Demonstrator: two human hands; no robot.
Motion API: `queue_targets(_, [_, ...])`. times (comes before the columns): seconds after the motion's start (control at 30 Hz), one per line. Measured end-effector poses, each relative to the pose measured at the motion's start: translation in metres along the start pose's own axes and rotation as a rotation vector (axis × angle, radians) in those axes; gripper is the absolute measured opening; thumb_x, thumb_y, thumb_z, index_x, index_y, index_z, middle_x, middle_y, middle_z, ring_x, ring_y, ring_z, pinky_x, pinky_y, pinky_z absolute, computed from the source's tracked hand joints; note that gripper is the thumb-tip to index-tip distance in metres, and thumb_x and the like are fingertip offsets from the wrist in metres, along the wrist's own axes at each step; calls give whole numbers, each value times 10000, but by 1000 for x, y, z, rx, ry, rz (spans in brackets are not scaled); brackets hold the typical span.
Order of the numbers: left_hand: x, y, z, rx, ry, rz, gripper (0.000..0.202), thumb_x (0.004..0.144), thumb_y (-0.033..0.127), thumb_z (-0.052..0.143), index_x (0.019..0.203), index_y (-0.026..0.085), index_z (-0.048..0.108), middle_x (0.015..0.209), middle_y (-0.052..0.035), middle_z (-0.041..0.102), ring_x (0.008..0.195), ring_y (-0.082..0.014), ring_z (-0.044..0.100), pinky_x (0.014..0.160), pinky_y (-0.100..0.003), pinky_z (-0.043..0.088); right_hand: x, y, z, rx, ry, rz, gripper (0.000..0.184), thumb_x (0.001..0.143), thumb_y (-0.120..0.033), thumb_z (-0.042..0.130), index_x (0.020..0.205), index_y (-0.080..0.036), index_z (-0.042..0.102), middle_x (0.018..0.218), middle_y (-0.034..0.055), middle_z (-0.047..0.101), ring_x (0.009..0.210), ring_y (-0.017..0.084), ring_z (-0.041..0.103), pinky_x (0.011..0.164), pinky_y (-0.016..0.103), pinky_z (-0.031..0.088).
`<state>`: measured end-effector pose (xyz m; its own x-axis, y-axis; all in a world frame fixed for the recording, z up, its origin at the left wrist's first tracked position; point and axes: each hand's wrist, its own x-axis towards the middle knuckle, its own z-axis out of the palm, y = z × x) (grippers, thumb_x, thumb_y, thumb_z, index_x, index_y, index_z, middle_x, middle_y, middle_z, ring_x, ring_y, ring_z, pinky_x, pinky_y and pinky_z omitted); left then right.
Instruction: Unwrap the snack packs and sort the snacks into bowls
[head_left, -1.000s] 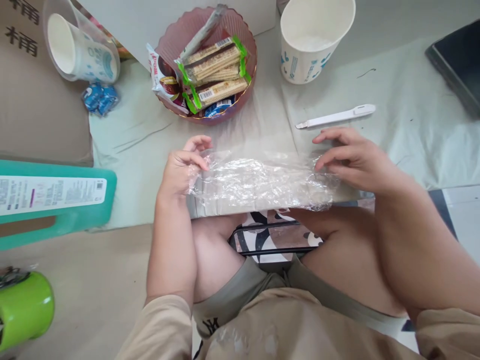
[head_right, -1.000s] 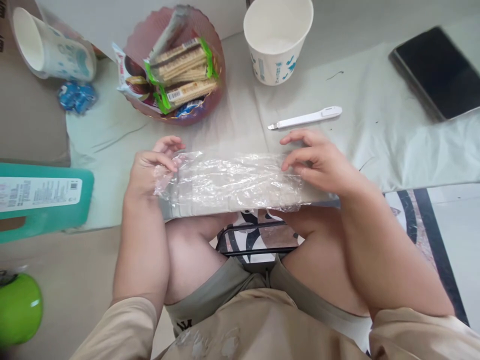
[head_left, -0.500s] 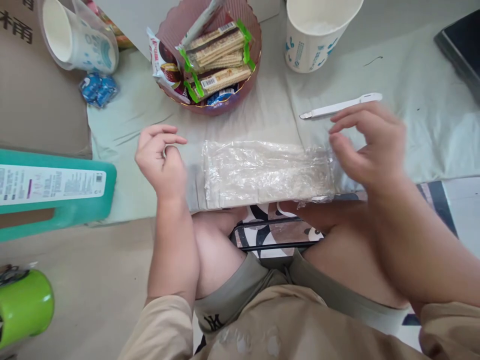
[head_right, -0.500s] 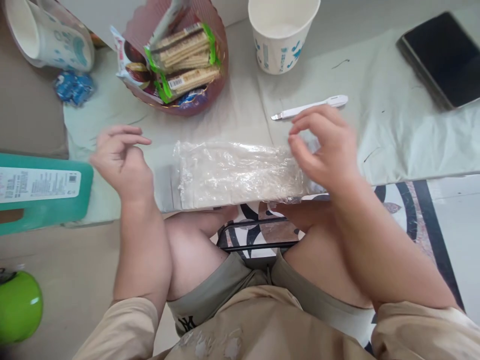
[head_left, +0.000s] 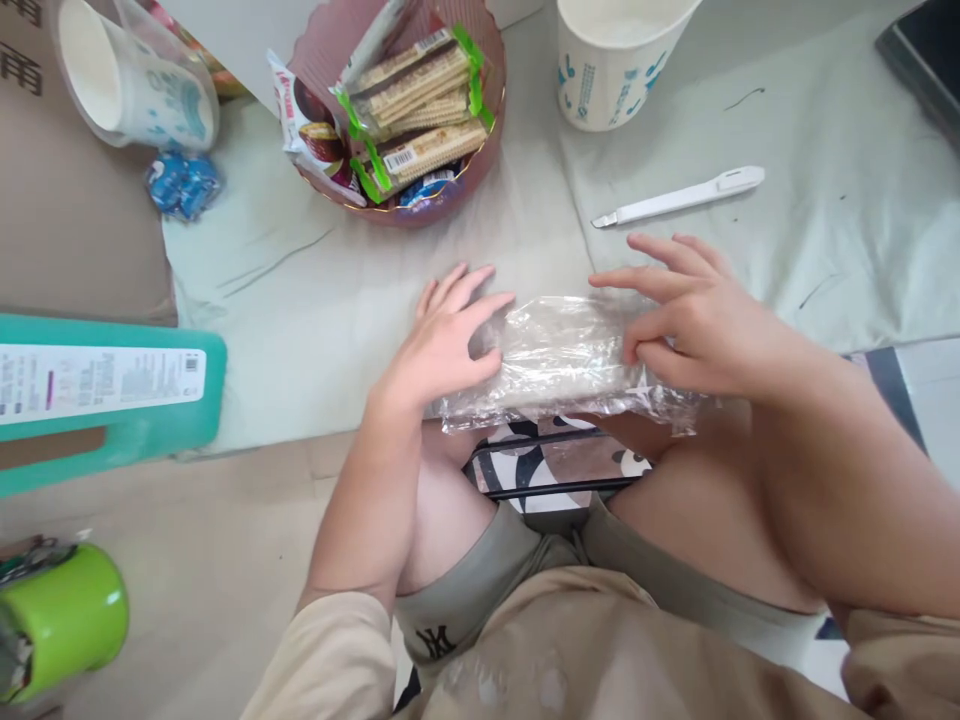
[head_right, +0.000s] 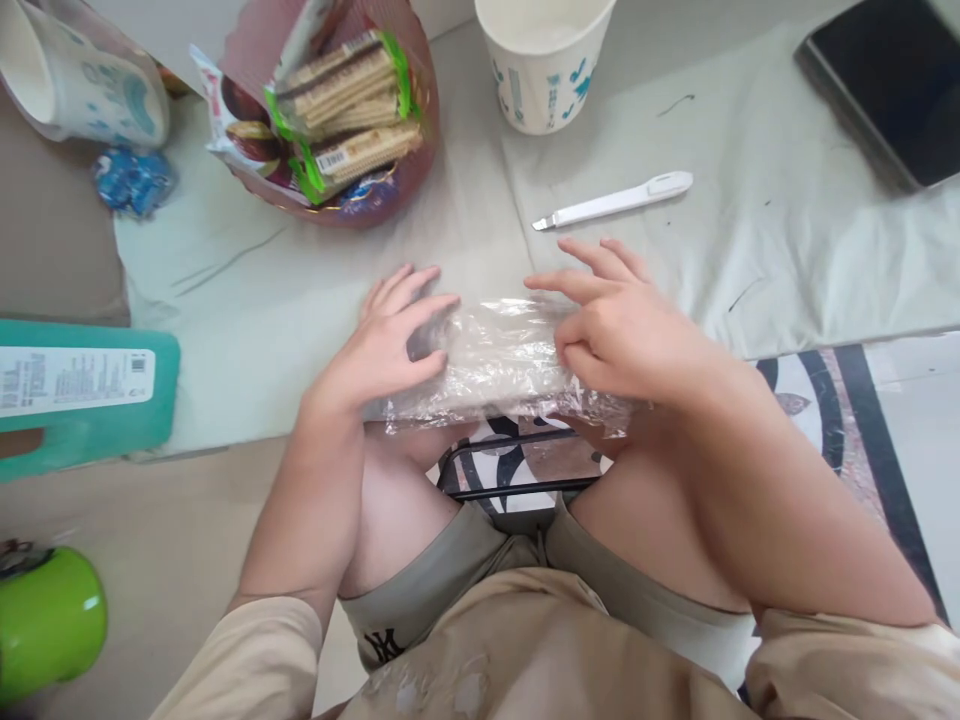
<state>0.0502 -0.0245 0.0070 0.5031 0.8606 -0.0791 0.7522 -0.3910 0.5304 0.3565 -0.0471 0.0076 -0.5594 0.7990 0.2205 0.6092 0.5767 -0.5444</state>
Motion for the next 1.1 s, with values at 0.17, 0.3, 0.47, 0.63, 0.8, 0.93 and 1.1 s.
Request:
queue_targets(0.17, [1, 2, -6, -102, 147, -46, 520, 699, 118, 720, 1199, 260, 720, 1051, -56, 728, 1212, -337, 623, 1198, -578, 374, 3, -1, -5, 91, -55, 79, 111, 749, -234, 598, 699, -275, 689, 1266, 4, 740, 1309, 393, 606, 1150, 646, 414])
queue_targets(0.3, [1, 5, -10, -353, 206, -116, 455, 672, 50, 676, 1071, 256, 743, 790, 17, 663, 789, -187, 635, 906, -396, 540, 7, -6, 2, -26, 23, 223, 360, 806, -347, 590, 1141, -248, 678, 1136, 120, 749, 1065, 387, 694, 961, 619, 519])
queue_targets(0.47, [1, 11, -15, -673, 188, -105, 368, 653, 59, 733, 979, 230, 731, 740, 30, 609, 698, -137, 601, 717, -311, 550, 35, -10, 7, 17, 40, 153, 581, 786, -401, 690, 1341, -264, 590, 1282, 97, 715, 1191, 348, 645, 966, 485, 518])
queue_targets(0.63, [4, 6, -15, -838, 145, 61, 389, 684, 165, 845, 1036, 254, 704, 814, 25, 641, 736, -119, 639, 704, -275, 572, 69, -21, -3, 119, -286, 199, 249, 790, -296, 681, 1035, -249, 688, 941, 35, 745, 920, 254, 683, 796, 353, 486])
queue_targets(0.8, [5, -2, -22, -1282, 174, 31, 648, 630, 492, 928, 1205, 416, 638, 1191, 3, 705, 1169, -273, 700, 935, -414, 619, 62, -28, -11, 429, -285, 284, 108, 823, -250, 639, 751, -219, 565, 713, 4, 649, 701, 171, 611, 682, 313, 454])
queue_targets(0.93, [14, -4, -25, -1443, 280, -111, 685, 684, 719, 782, 1217, 308, 651, 1366, -36, 670, 1357, -377, 596, 937, -451, 623, 63, -27, -1, 818, 10, 450, 156, 846, -315, 655, 801, -243, 524, 685, -19, 599, 660, 154, 597, 610, 295, 472])
queue_targets(1.1, [27, 4, -14, -1435, 405, -279, 672, 743, 806, 646, 1107, 243, 696, 1354, -108, 689, 1356, -371, 603, 921, -409, 620, 70, -31, 12, 955, 130, 635, 198, 852, -255, 671, 819, -247, 476, 711, -17, 603, 648, 144, 616, 595, 289, 481])
